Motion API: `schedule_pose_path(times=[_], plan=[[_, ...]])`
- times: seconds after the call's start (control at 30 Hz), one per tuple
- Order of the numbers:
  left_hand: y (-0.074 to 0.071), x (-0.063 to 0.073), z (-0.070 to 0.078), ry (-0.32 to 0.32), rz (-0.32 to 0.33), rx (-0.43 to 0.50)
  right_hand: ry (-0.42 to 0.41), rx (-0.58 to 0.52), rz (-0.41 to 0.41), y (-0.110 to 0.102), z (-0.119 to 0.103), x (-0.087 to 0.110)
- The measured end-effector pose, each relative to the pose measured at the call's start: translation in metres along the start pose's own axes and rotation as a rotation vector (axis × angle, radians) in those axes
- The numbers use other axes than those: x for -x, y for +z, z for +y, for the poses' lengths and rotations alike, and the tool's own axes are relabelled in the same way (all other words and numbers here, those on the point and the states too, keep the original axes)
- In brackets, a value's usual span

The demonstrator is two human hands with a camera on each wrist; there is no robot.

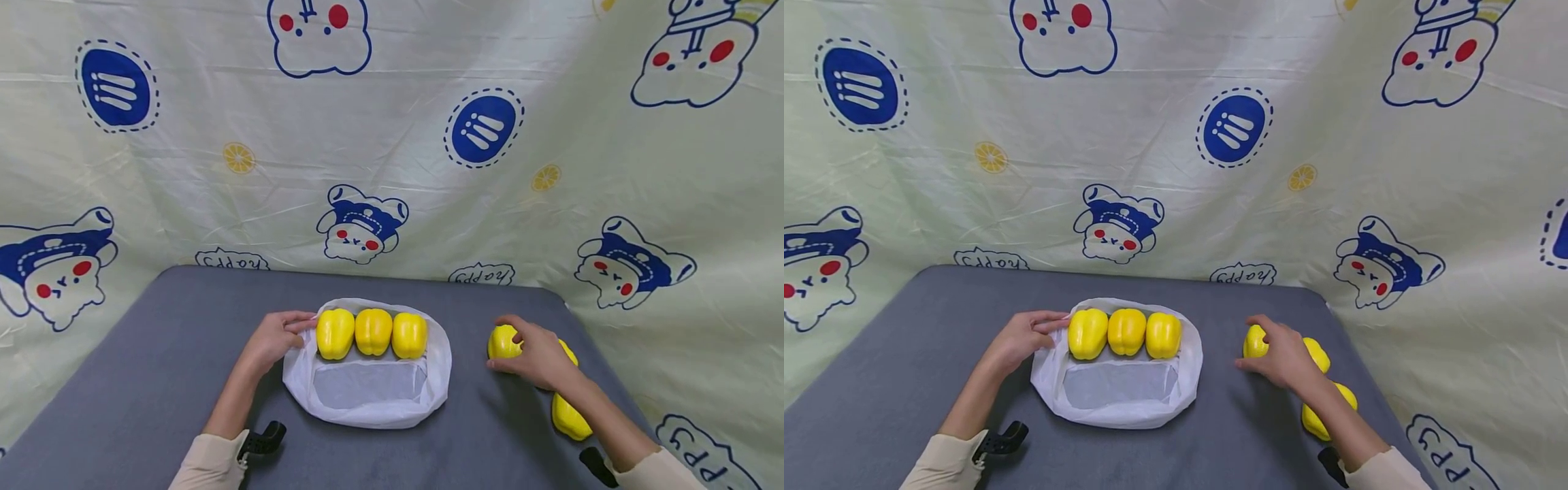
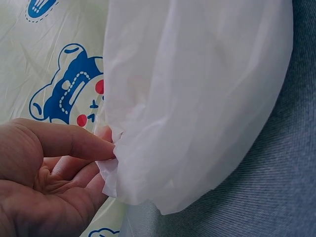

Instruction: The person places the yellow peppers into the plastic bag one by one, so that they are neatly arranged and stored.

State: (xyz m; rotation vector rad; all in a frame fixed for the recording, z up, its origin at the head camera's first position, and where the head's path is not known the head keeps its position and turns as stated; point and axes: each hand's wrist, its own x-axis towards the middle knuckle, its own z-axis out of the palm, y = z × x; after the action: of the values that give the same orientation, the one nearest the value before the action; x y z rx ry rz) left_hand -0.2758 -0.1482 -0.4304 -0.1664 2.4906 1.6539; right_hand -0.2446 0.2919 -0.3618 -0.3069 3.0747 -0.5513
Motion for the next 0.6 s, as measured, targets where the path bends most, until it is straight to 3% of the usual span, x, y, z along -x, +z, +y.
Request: schedule_pose_path(times=[0.6], plan=[[0.0,-0.002,-0.002,-0.006,-0.001,0.005,0.152,0.055,-0.05,-0.019,0.06,0.036]])
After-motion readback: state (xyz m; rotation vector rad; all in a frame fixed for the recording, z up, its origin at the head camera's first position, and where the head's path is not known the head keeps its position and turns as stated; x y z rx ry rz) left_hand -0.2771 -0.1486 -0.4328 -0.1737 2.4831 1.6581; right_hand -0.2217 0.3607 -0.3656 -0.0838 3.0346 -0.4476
